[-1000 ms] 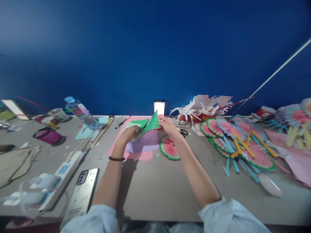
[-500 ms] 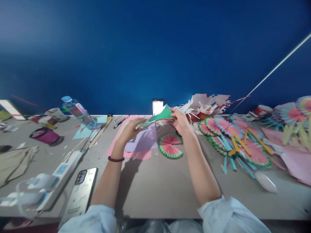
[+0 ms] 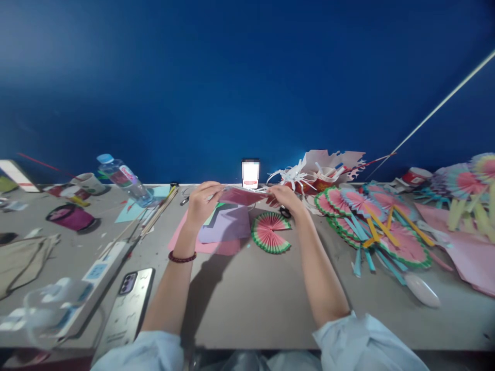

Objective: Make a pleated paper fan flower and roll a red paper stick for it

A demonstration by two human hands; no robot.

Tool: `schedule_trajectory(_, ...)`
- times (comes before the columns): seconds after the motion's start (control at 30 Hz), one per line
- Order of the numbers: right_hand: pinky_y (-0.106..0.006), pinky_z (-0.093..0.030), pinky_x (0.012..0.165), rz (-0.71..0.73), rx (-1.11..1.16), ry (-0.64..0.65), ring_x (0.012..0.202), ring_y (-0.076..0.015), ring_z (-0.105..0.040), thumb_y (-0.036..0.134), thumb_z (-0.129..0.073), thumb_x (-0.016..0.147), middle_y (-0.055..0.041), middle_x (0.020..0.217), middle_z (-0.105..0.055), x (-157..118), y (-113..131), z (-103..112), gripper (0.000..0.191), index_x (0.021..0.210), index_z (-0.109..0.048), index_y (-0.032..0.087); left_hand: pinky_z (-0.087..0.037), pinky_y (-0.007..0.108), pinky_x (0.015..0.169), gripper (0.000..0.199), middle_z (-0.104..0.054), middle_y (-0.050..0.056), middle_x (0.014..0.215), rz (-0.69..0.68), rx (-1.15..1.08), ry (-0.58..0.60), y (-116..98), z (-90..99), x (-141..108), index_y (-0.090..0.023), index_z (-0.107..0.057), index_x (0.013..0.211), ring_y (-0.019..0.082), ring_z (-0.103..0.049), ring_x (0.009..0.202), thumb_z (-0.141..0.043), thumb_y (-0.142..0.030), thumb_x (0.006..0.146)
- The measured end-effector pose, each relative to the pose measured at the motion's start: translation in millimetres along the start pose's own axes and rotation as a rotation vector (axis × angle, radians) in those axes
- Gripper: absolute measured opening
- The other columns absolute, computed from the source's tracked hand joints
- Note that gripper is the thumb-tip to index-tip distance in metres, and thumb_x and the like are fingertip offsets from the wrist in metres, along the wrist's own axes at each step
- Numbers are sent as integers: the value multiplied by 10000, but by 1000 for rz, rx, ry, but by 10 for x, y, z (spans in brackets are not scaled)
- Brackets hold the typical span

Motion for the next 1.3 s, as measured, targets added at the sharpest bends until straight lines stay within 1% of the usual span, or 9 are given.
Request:
schedule_trajectory(0.1,-225,-475,588,66,-235,46,588,-139,-617,175,-545,826,-4,626,-665,-1,-24,-39,155,709,-647,180,-553,304,747,176,-744,47,874,-20,-16,6,-49,1,5,-210,-752,911,178,-689,814,-578,-241,912)
schedule_trajectory(0.2,-238,-492,686,237,-422,183,706,-143,-638,239,-541,876,-11,744,-694,-62,64,-161,179,750,-657,188,-555,322,764,134,-750,51,872,-60,-27,-5,-98,-12,6,-207,-745,898,188,-691,828,-614,-238,896)
schedule_trajectory(0.33,-266,-509,745,323,-380,270,799,-150,-656,347,-463,957,-49,894,-714,-186,208,-303,274,906,-676,182,-550,331,794,166,-745,47,876,-69,16,-16,-158,-6,24,-219,-742,892,182,-683,849,-578,-228,918)
schedule_trajectory(0.43,-297,-517,787,384,-282,259,850,-156,-659,404,-496,951,-55,1013,-717,-304,359,-412,291,1068,-670,202,-544,317,794,191,-725,43,868,-75,65,-45,-197,48,49,-224,-745,865,171,-670,843,-566,-249,925)
schedule_trajectory(0.53,-324,-514,862,599,-147,187,981,-168,-645,341,-575,908,-69,1173,-679,-476,588,-502,271,1135,-647,213,-542,300,763,213,-696,47,867,-43,105,-92,-216,128,74,-219,-751,854,165,-657,825,-569,-302,926)
schedule_trajectory(0.7,-330,-530,854,723,-93,178,987,-182,-650,307,-637,861,-68,1161,-681,-700,766,-651,318,1169,-635,231,-542,320,781,225,-690,41,847,1,151,-172,-285,244,102,-231,-750,875,172,-653,827,-573,-360,927)
schedule_trajectory(0.83,-311,-532,807,723,-91,66,947,-176,-652,240,-574,873,-55,1116,-692,-732,765,-697,321,1192,-614,240,-539,314,763,192,-708,38,859,-31,153,-189,-377,325,135,-228,-740,867,171,-657,822,-584,-323,924)
schedule_trajectory(1.13,-300,-505,797,728,-135,-21,931,-164,-623,150,-482,838,-49,1044,-644,-455,522,-847,308,1138,-518,206,-497,342,810,166,-727,40,851,29,273,62,-349,286,141,-219,-677,823,207,-653,858,-549,-261,920)
schedule_trajectory(1.3,-341,-495,867,740,-197,-21,941,-182,-619,102,-468,815,-80,1097,-630,-403,478,-855,466,1271,-469,193,-478,349,846,151,-737,35,925,45,298,165,-379,250,116,-223,-665,892,208,-657,872,-519,-241,924)
Point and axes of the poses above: each hand's wrist, its own x-axis towards the middle knuckle, its own z-axis out of the back of the hand, y = z × x, the point moved 5 cm from there along x, towards the middle knuckle
